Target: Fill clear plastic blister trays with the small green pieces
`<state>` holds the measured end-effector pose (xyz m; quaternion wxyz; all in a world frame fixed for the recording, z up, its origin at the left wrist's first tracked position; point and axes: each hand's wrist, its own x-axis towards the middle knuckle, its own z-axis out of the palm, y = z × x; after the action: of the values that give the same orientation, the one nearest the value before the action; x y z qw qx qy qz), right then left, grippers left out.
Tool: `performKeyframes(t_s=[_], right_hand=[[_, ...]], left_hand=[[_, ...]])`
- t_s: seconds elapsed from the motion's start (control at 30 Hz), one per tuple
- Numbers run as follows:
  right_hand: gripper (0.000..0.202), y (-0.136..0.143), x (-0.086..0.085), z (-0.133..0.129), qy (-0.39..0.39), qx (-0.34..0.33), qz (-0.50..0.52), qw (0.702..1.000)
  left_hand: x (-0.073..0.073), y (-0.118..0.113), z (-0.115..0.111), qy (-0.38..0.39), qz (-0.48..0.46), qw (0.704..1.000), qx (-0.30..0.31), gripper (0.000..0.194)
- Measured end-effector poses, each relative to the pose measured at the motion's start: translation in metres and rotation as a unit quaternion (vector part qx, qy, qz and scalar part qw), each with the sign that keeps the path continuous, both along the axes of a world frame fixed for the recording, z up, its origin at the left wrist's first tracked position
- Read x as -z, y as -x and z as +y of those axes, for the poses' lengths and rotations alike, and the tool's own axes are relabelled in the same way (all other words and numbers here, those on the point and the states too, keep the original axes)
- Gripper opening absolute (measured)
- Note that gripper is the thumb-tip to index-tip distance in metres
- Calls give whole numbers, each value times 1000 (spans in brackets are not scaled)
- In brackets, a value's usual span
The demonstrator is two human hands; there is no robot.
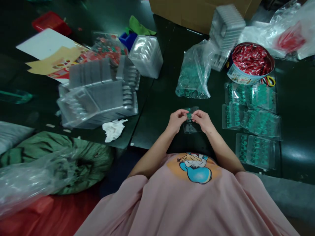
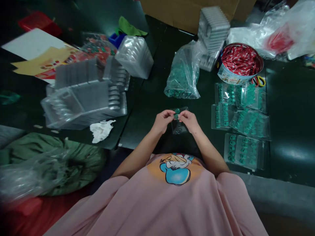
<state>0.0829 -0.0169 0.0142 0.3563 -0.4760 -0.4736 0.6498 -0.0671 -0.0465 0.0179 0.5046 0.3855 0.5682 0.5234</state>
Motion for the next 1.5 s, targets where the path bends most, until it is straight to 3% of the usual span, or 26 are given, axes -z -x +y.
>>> performKeyframes(t_s=[0.23,0.6,1.03,1.13,1.3,1.5], right_hand=[[10,-3,16,-5,-127,-7,-224,966],[14,2,21,-4,-200,-58,-339,917],[26,3,29,-14,-298,-118,-480,817],[27,-2,26,-13,-308,-137,-463,820],[26,-15,16,18,-322,-83,-399,854],[48,-4,21,90,-326,-21,-483,812]], left_hand=[[23,-7,-8,-26,223,974,9,20],[31,-10,-6,-33,414,908,55,31],[29,-7,-8,-12,462,879,118,30],[27,-2,-8,-36,441,887,134,30],[31,2,-5,-86,414,895,140,22],[37,2,5,-93,446,870,188,19]])
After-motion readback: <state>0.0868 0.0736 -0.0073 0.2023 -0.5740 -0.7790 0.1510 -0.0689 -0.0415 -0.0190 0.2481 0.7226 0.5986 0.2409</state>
